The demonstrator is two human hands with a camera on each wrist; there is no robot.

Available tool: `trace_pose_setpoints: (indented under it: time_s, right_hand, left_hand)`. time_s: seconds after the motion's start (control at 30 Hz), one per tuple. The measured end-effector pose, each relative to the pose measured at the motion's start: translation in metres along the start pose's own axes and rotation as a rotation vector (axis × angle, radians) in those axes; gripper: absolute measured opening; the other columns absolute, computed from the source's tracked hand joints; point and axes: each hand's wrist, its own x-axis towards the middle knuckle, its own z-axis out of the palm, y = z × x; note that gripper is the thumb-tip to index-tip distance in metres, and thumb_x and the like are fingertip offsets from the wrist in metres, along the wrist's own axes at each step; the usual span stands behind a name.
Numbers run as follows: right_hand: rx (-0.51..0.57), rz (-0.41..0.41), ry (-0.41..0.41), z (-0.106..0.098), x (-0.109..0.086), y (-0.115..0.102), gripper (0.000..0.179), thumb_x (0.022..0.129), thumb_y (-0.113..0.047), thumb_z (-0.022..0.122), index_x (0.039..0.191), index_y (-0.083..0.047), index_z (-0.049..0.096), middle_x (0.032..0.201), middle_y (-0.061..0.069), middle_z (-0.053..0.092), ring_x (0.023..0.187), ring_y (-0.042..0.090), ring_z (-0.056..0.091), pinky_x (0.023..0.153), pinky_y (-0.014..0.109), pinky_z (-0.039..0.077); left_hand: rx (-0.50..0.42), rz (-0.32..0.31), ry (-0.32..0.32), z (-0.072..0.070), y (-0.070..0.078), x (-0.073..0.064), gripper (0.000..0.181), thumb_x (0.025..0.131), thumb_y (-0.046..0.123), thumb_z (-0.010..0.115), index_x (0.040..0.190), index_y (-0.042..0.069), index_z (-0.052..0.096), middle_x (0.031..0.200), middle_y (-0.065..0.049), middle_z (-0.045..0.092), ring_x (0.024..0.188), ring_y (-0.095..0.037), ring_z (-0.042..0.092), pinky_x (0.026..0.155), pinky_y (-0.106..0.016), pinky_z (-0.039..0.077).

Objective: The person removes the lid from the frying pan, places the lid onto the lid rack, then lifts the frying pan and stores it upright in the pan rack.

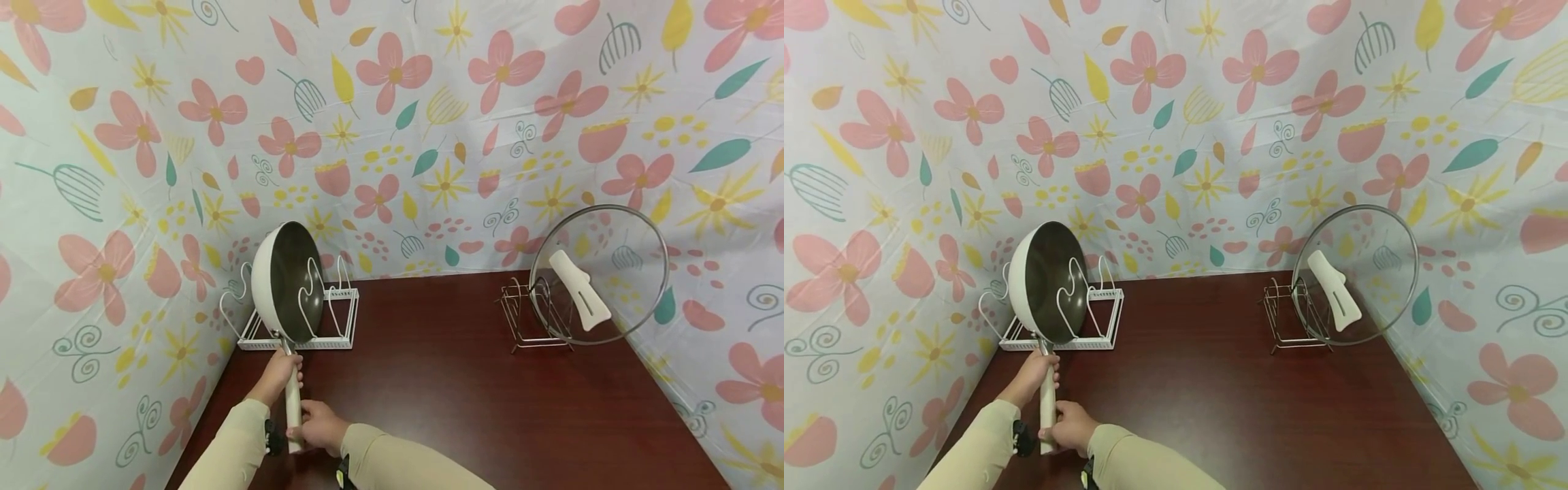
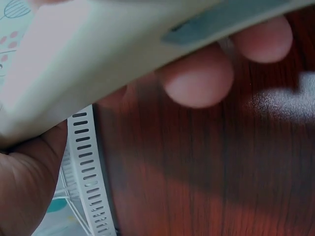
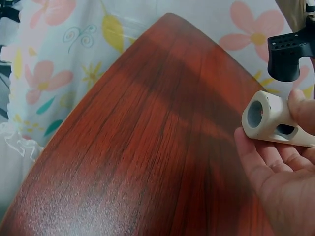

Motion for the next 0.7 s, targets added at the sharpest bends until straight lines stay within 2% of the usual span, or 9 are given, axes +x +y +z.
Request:
trace_pose_setpoints:
  time_s: [0.3, 0.53, 0.63, 0.7]
  right_hand:
    - [0.004, 0.017, 0.066, -0.023, 0.001, 0.004, 0.021, 0.088, 0.001, 0.068, 0.109, 0.001, 0.062, 0.087, 0.008, 0.066, 0.077, 0.025, 0.07, 0.069, 0.047, 0.06]
    - [0.018, 0.013, 0.133, -0.04, -0.002, 0.0, 0.019, 0.09, 0.001, 0.065, 0.108, 0.004, 0.06, 0.087, 0.014, 0.069, 0.07, 0.021, 0.069, 0.068, 0.045, 0.06]
    - [0.011, 0.01, 0.159, -0.045, -0.004, 0.002, 0.017, 0.091, 0.001, 0.064, 0.107, 0.004, 0.06, 0.089, 0.017, 0.07, 0.067, 0.019, 0.067, 0.069, 0.045, 0.06]
    - [0.005, 0.009, 0.174, -0.05, -0.006, 0.003, 0.015, 0.091, 0.0, 0.063, 0.106, 0.005, 0.059, 0.091, 0.019, 0.071, 0.068, 0.02, 0.067, 0.07, 0.046, 0.06]
  left_hand:
    - [0.001, -0.011, 0.002, -0.004, -0.006, 0.007, 0.018, 0.1, 0.003, 0.041, 0.116, -0.001, 0.034, 0.076, -0.007, 0.046, 0.056, -0.016, 0.048, 0.053, -0.032, 0.05]
    - [-0.056, 0.06, -0.045, -0.015, -0.014, 0.006, 0.009, 0.097, 0.003, 0.042, 0.102, 0.0, 0.036, 0.076, -0.005, 0.045, 0.058, -0.015, 0.051, 0.055, -0.031, 0.051]
    - [-0.033, 0.037, -0.044, -0.017, -0.014, 0.01, 0.01, 0.098, 0.002, 0.041, 0.105, -0.002, 0.035, 0.077, -0.007, 0.046, 0.058, -0.016, 0.051, 0.056, -0.035, 0.053]
    - [-0.008, 0.01, -0.014, -0.016, -0.018, 0.016, 0.014, 0.099, 0.003, 0.041, 0.11, -0.003, 0.035, 0.079, -0.01, 0.046, 0.06, -0.019, 0.051, 0.059, -0.041, 0.054]
